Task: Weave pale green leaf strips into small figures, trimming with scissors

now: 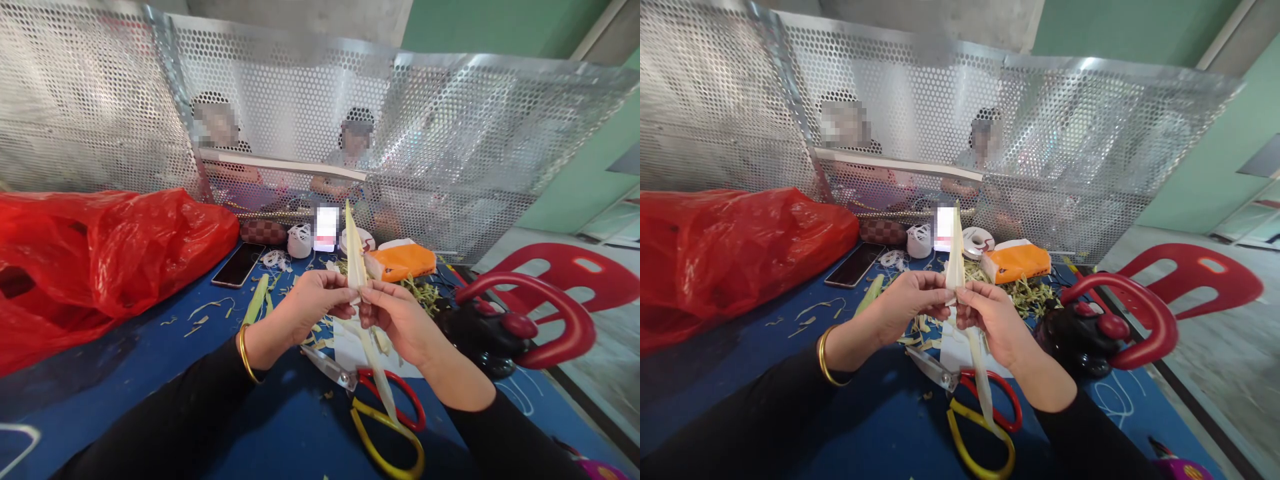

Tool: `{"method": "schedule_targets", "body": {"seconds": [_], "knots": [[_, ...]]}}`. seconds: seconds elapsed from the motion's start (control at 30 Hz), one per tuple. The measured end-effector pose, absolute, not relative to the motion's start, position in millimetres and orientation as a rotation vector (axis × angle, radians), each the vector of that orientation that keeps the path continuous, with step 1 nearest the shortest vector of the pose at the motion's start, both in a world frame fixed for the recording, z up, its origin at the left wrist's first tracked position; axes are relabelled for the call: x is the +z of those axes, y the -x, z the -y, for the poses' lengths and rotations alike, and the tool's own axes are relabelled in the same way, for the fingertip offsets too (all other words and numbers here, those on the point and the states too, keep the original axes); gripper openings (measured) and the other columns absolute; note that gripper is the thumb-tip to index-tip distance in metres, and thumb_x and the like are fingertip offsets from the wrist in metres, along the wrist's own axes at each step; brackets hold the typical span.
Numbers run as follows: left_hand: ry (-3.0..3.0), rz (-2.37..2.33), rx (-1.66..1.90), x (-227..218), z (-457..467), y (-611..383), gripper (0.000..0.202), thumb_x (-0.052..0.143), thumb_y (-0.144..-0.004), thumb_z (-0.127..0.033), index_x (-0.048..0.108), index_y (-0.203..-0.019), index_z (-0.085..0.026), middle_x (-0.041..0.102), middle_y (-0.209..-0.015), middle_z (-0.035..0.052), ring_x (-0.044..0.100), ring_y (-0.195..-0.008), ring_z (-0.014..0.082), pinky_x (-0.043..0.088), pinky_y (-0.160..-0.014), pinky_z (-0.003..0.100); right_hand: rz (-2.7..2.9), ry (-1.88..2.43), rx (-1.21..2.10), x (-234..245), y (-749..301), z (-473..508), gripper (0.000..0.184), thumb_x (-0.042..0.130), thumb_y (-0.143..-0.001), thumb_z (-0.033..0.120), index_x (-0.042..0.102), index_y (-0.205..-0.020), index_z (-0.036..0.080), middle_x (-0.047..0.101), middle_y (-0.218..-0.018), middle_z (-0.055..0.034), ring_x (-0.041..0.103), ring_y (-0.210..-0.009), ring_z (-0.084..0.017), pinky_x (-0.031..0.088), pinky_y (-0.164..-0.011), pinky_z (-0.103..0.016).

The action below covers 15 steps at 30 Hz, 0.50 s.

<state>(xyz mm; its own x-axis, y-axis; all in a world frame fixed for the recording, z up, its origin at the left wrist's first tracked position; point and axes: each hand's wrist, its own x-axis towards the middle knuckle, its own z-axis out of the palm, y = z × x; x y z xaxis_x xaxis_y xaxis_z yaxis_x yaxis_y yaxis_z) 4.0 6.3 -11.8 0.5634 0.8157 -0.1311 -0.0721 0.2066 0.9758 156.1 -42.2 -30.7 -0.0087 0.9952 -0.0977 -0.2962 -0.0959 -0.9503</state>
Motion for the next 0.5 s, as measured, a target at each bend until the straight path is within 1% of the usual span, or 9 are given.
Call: {"method": "schedule_targets", "body": {"seconds": [0.1, 0.2, 0.27, 0.4, 0.5], "knots": [[-1.259, -0.757, 0.696, -13.8, -6.3, -4.6, 0.006, 0.067, -0.070, -0.015, 0.065, -0.073, -0.011, 0.063, -0.063, -0.0001, 0.059, -0.054, 0.0083, 0.049, -0.061, 0.023, 0.971, 1.113, 1.298, -29.6, -155.4, 41.6, 0.026, 0.075, -0.070, 0.038, 0.062, -0.066, 0.015, 0.057, -0.057, 0.0030, 0.053, -0.050, -0.009, 0.042, -0.053, -0.023], [-1.299, -0.755, 0.669, -14.7, -5.3, -5.3, 0.006, 0.066, -0.069, -0.017, 0.062, -0.070, -0.013, 0.063, -0.063, -0.0005, 0.059, -0.054, 0.0083, 0.048, -0.060, 0.023, 1.008, 1.145, 1.226, -27.5, -154.0, 41.3, 0.026, 0.076, -0.066, 0.037, 0.062, -0.065, 0.015, 0.058, -0.060, 0.0027, 0.051, -0.051, -0.009, 0.041, -0.053, -0.024], [-1.306, -0.750, 0.641, -13.8, -4.2, -5.4, 0.010, 0.066, -0.071, -0.022, 0.061, -0.071, -0.014, 0.064, -0.064, 0.0003, 0.059, -0.055, 0.0091, 0.048, -0.060, 0.023, 1.018, 1.139, 1.225, -26.7, -153.1, 41.2, 0.026, 0.077, -0.065, 0.037, 0.062, -0.067, 0.016, 0.058, -0.061, 0.0028, 0.050, -0.052, -0.009, 0.041, -0.053, -0.024], [-1.315, -0.753, 0.623, -11.0, -1.5, -5.9, 0.026, 0.065, -0.075, -0.040, 0.059, -0.070, -0.015, 0.064, -0.061, 0.0009, 0.061, -0.056, 0.0117, 0.047, -0.057, 0.023, 1.060, 1.132, 1.228, -27.4, -151.1, 41.8, 0.028, 0.076, -0.066, 0.039, 0.058, -0.063, 0.017, 0.054, -0.058, 0.0039, 0.049, -0.053, -0.010, 0.041, -0.054, -0.025], [-1.328, -0.795, 0.641, -11.6, -0.4, -7.8, 0.029, 0.064, -0.076, -0.044, 0.057, -0.069, -0.016, 0.062, -0.058, -0.0002, 0.058, -0.053, 0.0108, 0.045, -0.055, 0.022, 1.150, 1.167, 1.170, -29.6, -150.5, 42.3, 0.030, 0.072, -0.071, 0.043, 0.057, -0.065, 0.018, 0.053, -0.058, 0.0035, 0.049, -0.056, -0.012, 0.040, -0.054, -0.026]]}}
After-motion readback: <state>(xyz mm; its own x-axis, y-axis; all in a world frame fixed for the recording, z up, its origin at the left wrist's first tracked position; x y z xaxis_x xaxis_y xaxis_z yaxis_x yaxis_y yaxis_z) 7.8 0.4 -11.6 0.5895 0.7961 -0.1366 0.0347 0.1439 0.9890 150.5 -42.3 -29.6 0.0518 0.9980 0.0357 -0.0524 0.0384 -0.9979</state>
